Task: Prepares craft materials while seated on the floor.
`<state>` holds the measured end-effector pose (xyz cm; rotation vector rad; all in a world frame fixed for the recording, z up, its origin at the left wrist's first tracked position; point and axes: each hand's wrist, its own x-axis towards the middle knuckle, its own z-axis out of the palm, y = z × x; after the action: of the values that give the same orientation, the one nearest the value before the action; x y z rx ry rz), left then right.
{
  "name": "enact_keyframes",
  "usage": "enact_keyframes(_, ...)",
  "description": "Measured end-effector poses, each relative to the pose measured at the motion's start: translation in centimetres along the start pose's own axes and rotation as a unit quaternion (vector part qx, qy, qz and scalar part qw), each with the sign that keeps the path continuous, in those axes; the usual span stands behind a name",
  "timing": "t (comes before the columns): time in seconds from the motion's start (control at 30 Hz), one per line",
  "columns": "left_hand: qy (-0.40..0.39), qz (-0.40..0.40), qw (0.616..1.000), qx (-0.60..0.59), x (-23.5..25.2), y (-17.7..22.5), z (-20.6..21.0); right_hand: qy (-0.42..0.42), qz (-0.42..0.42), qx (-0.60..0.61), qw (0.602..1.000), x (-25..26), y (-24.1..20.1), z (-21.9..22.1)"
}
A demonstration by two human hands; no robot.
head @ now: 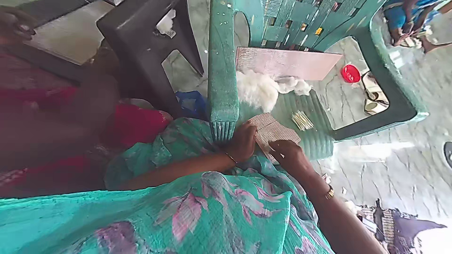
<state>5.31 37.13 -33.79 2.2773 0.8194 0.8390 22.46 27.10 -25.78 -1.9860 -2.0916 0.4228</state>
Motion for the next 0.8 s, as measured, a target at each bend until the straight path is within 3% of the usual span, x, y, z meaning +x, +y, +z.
enact_keyframes(0.17,0.026,0.016,1.000,-0.007,-0.2,-0.4,0.7,0.007,-0.017,0.010,1.000,-2.8,0.5,-0.6)
enact_keyframes(0.47,0.072,0.042,0.996,0.030,-0.3,-0.4,1.0,0.058,-0.089,-0.014,0.994,5.3,0.6,1.0)
enact_keyframes(0.57,0.072,0.044,0.996,0.039,-0.5,-0.5,1.3,-0.001,-0.064,-0.029,0.998,4.3,0.3,0.1)
enact_keyframes(0.7,0.035,0.029,0.999,0.023,-0.1,-0.1,0.5,-0.164,0.023,-0.043,0.985,2.1,-0.5,-2.8)
enact_keyframes(0.8,-0.010,0.001,1.000,0.002,0.0,0.2,-0.3,-0.160,0.015,-0.036,0.986,0.3,0.0,-3.0)
